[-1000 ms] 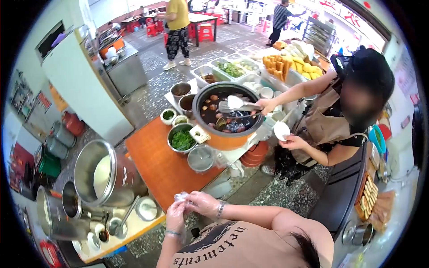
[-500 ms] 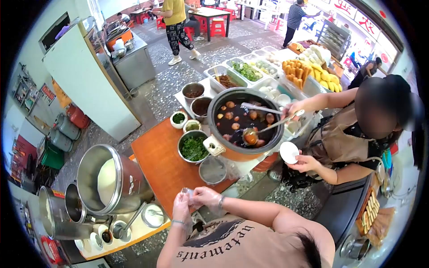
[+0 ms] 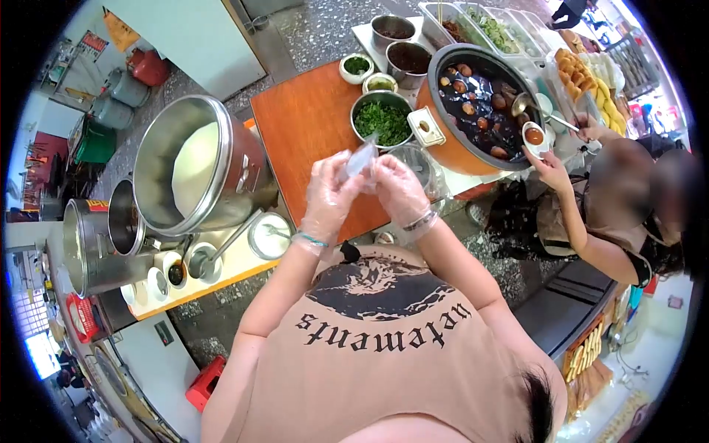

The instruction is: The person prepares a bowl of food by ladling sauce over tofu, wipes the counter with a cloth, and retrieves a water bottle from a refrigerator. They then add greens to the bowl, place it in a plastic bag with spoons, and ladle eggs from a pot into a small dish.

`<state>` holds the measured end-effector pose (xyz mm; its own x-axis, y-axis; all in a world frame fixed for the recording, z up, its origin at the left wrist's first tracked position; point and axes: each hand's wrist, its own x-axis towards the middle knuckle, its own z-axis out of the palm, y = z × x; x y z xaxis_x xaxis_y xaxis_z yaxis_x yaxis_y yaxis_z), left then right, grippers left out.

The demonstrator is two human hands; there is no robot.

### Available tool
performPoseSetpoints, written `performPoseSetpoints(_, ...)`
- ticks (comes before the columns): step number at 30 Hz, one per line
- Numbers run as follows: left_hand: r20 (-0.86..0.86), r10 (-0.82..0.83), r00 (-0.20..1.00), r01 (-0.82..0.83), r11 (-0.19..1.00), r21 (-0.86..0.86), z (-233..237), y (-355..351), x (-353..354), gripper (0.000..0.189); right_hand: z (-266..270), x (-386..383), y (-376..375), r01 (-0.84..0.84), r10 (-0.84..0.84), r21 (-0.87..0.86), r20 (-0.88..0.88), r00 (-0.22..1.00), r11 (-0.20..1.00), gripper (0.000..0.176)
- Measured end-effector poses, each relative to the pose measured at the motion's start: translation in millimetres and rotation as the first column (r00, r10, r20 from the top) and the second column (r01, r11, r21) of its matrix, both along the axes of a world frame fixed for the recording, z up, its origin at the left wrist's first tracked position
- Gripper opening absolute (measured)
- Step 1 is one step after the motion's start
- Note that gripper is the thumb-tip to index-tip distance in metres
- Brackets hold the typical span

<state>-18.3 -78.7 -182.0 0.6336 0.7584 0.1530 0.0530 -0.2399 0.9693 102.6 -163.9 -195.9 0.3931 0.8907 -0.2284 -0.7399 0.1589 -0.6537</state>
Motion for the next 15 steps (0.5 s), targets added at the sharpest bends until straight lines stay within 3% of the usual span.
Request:
performPoseSetpoints(1, -0.009, 0.005, 1.0, -0.005, 1.0, -0.012, -2.2, -2.5, -2.3, 0.031, 0.8, -0.6, 1.3, 0.004, -0.004, 0.012, 0.003, 1.0, 1.0, 0.005)
performPoseSetpoints(3, -0.129, -0.124, 0.984, 0.156, 0.948, 0.276, -5.6, -2.9, -3.4, 0.055, 9.3, -0.6, 3.1, -0.017, 0.019, 0.033, -0.058, 0.998, 0.999, 0.006)
performPoseSetpoints(4, -0.134, -0.123, 0.983, 0.155, 0.951, 0.267, -8.1, -3.8, -3.6, 0.055, 7.2, -1.5, 2.4, -0.019, 0.021, 0.025, -0.064, 0.998, 1.0, 0.006)
performPoseSetpoints(6, -0.011, -0.158, 0.987, 0.159, 0.987, 0.025, -11.9, -3.2, -0.2, 0.057, 5.3, 0.4, 4.6, -0.043, 0.044, 0.031, -0.044, 0.998, 0.999, 0.006)
performPoseSetpoints(7, 0.121, -0.137, 0.983, 0.157, 0.971, -0.182, -12.5, -6.7, 1.4, 0.047, 3.3, 0.4, 4.6, -0.046, 0.045, -0.019, -0.019, 0.999, 0.999, 0.005)
performPoseSetpoints(8, 0.12, -0.132, 0.984, 0.153, 0.97, -0.187, -13.5, -8.5, 2.5, 0.047, -4.2, -0.4, 3.8, -0.05, 0.05, -0.024, -0.02, 0.999, 0.998, 0.005)
performPoseSetpoints(9, 0.13, -0.078, 0.988, 0.112, 0.955, -0.275, -14.4, -10.0, 3.2, 0.036, -10.4, -2.5, 3.2, -0.038, 0.046, -0.035, 0.258, 0.965, 0.999, 0.004)
performPoseSetpoints(10, 0.134, -0.024, 0.991, 0.071, 0.93, -0.362, -14.7, -9.8, 2.7, 0.026, -15.6, -4.6, 3.0, -0.025, 0.042, -0.039, 0.515, 0.856, 0.999, 0.003)
performPoseSetpoints(11, 0.128, -0.017, 0.992, 0.064, 0.928, -0.368, -14.1, -9.7, 0.5, 0.026, -20.3, -8.2, 2.0, 0.019, 0.072, -0.132, 0.651, 0.755, 0.991, 0.003)
performPoseSetpoints(12, 0.12, 0.001, 0.993, 0.056, 0.882, -0.468, -10.9, -7.8, 0.0, 0.016, -14.7, -11.4, 1.6, 0.013, 0.079, -0.136, 0.648, 0.757, 0.991, 0.003)
performPoseSetpoints(14, 0.111, 0.021, 0.994, 0.045, 0.824, -0.565, -9.1, -2.4, -1.9, 0.008, 1.5, -15.2, -0.9, 0.111, 0.041, -0.078, 0.952, 0.304, 0.991, 0.004)
performPoseSetpoints(15, 0.124, -0.013, 0.992, 0.087, 0.782, -0.617, -9.8, 1.3, -5.6, 0.006, 9.2, -14.9, -5.2, 0.096, 0.106, -0.138, 0.953, 0.285, 0.986, 0.003)
